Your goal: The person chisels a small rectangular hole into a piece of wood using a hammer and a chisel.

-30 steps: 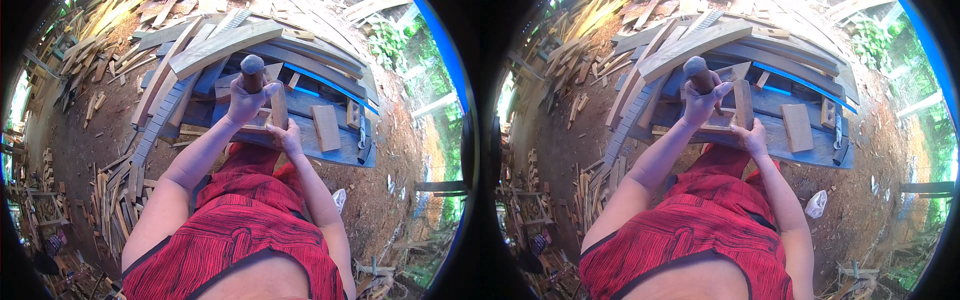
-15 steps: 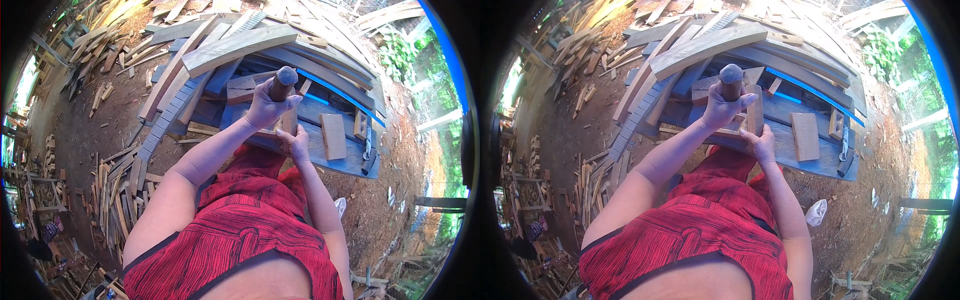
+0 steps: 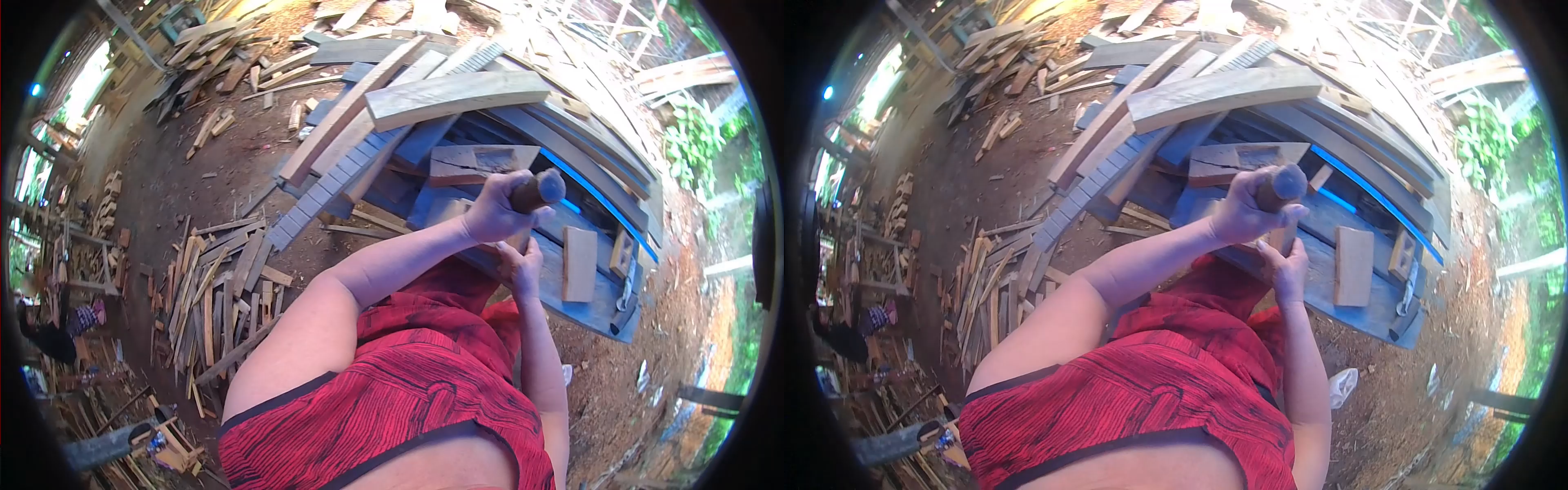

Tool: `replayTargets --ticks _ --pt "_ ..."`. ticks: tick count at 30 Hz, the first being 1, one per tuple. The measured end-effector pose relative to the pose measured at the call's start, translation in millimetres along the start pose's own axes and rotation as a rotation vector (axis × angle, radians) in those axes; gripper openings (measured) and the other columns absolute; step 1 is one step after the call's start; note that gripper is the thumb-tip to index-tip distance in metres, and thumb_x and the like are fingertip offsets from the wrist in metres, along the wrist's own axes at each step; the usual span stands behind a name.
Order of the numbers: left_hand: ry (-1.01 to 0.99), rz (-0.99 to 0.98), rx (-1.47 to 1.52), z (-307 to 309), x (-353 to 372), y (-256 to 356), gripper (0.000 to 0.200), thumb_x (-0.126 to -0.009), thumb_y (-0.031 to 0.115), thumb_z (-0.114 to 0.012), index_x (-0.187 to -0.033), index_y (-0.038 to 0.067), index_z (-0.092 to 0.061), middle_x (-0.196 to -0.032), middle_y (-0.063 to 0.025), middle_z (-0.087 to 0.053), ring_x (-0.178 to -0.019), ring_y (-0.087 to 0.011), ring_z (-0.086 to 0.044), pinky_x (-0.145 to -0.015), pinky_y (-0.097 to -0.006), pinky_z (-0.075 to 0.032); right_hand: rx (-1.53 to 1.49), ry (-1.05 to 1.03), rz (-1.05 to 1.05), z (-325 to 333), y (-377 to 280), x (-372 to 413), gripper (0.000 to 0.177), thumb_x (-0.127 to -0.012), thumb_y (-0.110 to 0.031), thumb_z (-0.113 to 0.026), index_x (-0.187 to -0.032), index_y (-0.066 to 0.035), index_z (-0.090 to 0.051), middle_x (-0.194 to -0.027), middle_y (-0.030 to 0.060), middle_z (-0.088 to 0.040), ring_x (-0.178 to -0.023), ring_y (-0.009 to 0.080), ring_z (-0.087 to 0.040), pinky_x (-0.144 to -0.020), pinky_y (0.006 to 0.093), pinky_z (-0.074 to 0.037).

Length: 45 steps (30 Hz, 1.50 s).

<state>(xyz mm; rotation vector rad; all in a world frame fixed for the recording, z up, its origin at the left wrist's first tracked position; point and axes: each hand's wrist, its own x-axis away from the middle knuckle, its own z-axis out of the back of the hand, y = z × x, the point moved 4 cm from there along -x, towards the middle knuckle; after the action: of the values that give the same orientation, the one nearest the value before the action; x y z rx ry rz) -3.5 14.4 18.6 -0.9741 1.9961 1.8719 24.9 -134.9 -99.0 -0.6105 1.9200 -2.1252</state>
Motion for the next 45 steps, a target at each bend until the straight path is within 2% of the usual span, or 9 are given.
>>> replayTargets --ticks 17,27,30,31,33,36,40,43,45 --pt "0.035 0.108 -0.016 2.6 -8.8 -10.9 0.028 -0.074 0.015 -0.080 -0.091 0.004 -0.060 -0.075 -0.0036 -0.059 -0.071 -0.0067 -0.049 -0.065 -0.0271 -0.046 -0.083 -0.018 -0.152 12.4 -11.9 3.9 0.029 -0.081 -0.017 -0.074 -0.099 -0.005 -0.056 -0.075 0.0021 -0.058 -0.052 0.0083 -0.053 -0.045 0.0230 -0.044" --pt "-0.017 0.197 -0.034 -4.2 -12.0 -10.8 0.029 -0.076 0.015 -0.079 -0.096 0.005 -0.060 -0.081 -0.0004 -0.058 -0.075 -0.0063 -0.051 -0.070 -0.0256 -0.045 -0.084 0.196 0.794 62.6 -279.5 63.8 0.048 -0.084 -0.014 -0.066 -0.123 0.006 -0.049 -0.080 0.0046 -0.057 -0.061 0.0112 -0.052 -0.054 0.0226 -0.044" --pt "-0.013 0.203 -0.046 -3.5 -13.7 -7.1 0.028 -0.076 0.015 -0.078 -0.094 0.005 -0.059 -0.079 -0.0011 -0.057 -0.073 -0.0066 -0.050 -0.069 -0.0263 -0.045 0.554 0.264 0.291 43.5 -271.2 62.3 0.047 -0.073 -0.015 -0.072 -0.115 -0.002 -0.057 -0.084 0.0039 -0.057 -0.062 0.0097 -0.052 -0.050 0.0276 -0.042" --pt "-0.009 0.215 -0.041 -2.9 -13.3 -6.6 0.027 -0.077 0.014 -0.078 -0.094 0.005 -0.059 -0.078 -0.0011 -0.057 -0.073 -0.0067 -0.050 -0.069 -0.0267 -0.046 0.604 -0.098 0.203 27.8 -268.5 51.1 0.046 -0.068 -0.011 -0.074 -0.111 -0.004 -0.059 -0.085 0.0028 -0.058 -0.065 0.0088 -0.054 -0.052 0.0271 -0.043" --pt "0.001 0.213 -0.048 -3.9 -12.9 -8.7 0.027 -0.077 0.014 -0.078 -0.094 0.005 -0.059 -0.078 -0.0010 -0.057 -0.072 -0.0069 -0.050 -0.068 -0.0270 -0.046 0.588 -0.253 0.408 38.7 -249.3 31.2 0.045 -0.069 -0.010 -0.072 -0.111 -0.004 -0.060 -0.086 0.0026 -0.059 -0.066 0.0096 -0.055 -0.052 0.0272 -0.044" --pt "-0.001 0.213 -0.041 -1.4 -13.8 -12.1 0.027 -0.076 0.013 -0.078 -0.093 0.004 -0.059 -0.078 -0.0010 -0.057 -0.072 -0.0073 -0.050 -0.068 -0.0270 -0.046 0.606 0.113 0.244 61.4 -298.1 43.3 0.043 -0.075 -0.012 -0.071 -0.116 -0.004 -0.060 -0.085 0.0014 -0.059 -0.070 0.0079 -0.056 -0.060 0.0215 -0.044" --pt "-0.016 0.230 0.011 -3.6 -13.6 -11.5 0.026 -0.076 0.012 -0.077 -0.092 0.004 -0.058 -0.077 -0.0006 -0.056 -0.073 -0.0071 -0.050 -0.068 -0.0264 -0.045 0.133 0.193 0.819 81.2 -297.4 41.5 0.047 -0.084 -0.018 -0.066 -0.125 -0.002 -0.051 -0.077 0.0017 -0.054 -0.058 0.0058 -0.051 -0.046 0.0195 -0.037" --pt "0.004 0.193 -0.039 -3.8 -14.4 -8.2 0.024 -0.077 0.011 -0.077 -0.090 0.004 -0.058 -0.076 -0.0001 -0.056 -0.072 -0.0058 -0.050 -0.066 -0.0260 -0.045 0.664 -0.208 0.185 19.4 -263.9 44.1 0.050 -0.074 -0.013 -0.071 -0.121 -0.003 -0.056 -0.077 0.0007 -0.054 -0.059 0.0066 -0.051 -0.048 0.0208 -0.038" --pt "0.000 0.142 -0.051 -3.6 -15.2 -10.4 0.024 -0.077 0.011 -0.077 -0.089 0.004 -0.058 -0.075 -0.0001 -0.056 -0.071 -0.0058 -0.051 -0.065 -0.0263 -0.046 0.672 -0.144 0.294 37.1 -269.0 31.2 0.048 -0.073 -0.013 -0.071 -0.118 -0.003 -0.057 -0.078 0.0002 -0.055 -0.059 0.0058 -0.050 -0.046 0.0205 -0.037"
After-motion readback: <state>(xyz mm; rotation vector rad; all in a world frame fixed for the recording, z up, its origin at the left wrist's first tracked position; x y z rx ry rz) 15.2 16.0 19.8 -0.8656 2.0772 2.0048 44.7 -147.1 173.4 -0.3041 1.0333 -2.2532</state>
